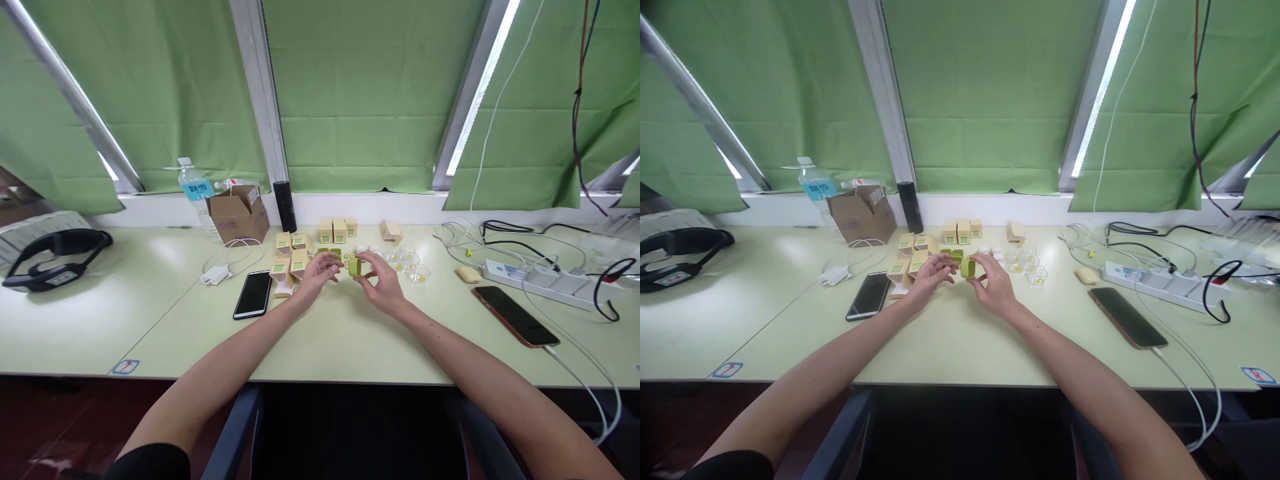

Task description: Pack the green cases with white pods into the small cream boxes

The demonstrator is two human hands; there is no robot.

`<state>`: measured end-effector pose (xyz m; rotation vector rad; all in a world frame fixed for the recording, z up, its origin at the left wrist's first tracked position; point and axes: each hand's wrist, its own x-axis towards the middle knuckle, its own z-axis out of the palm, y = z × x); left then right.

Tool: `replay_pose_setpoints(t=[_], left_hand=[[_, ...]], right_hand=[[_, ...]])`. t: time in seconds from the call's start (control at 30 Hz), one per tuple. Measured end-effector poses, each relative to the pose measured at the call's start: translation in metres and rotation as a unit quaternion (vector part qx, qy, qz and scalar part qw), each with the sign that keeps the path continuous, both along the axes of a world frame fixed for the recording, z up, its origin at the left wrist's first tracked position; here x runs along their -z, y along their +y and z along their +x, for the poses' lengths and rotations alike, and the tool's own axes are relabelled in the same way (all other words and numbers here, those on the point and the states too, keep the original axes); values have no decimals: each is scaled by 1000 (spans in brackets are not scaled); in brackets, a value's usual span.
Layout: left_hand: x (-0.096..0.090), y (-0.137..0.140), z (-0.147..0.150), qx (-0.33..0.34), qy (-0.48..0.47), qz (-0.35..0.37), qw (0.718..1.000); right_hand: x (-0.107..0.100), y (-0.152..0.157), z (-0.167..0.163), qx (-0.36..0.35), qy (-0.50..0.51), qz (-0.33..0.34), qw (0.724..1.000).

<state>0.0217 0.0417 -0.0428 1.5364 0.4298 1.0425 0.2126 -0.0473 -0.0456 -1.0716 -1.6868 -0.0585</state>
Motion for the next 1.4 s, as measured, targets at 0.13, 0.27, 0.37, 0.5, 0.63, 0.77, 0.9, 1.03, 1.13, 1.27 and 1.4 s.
replay_pose_setpoints(t=[0.13,0.27,0.37,0.5,0.63,0.77,0.9,1.03,1.13,1.27,1.4], left_hand=[[0,-5,-4,-53,65,179,980],[-2,-15,-3,-80,106,305,943],[-2,-17,-1,-91,116,337,930],[-1,-14,0,-114,115,335,928],[-1,-14,0,-116,113,335,928],[-2,-16,1,-117,107,340,927],[-2,-17,1,-119,96,349,925],[-1,-16,0,-123,88,360,921],[-1,-16,0,-129,83,366,918],[-3,-17,0,-126,80,364,919],[-5,-18,0,-124,79,361,921]], right_hand=[[0,-1,1,20,-32,6,999],[2,-1,0,52,-107,8,993],[4,0,0,63,-130,34,989],[3,0,1,74,-153,81,982],[0,-1,1,100,-192,101,971],[0,-1,0,104,-195,107,969],[1,0,0,94,-191,111,971],[0,0,1,83,-186,108,973],[0,0,1,77,-183,100,975],[-1,-1,2,74,-174,118,975],[0,-1,1,68,-159,123,977]])
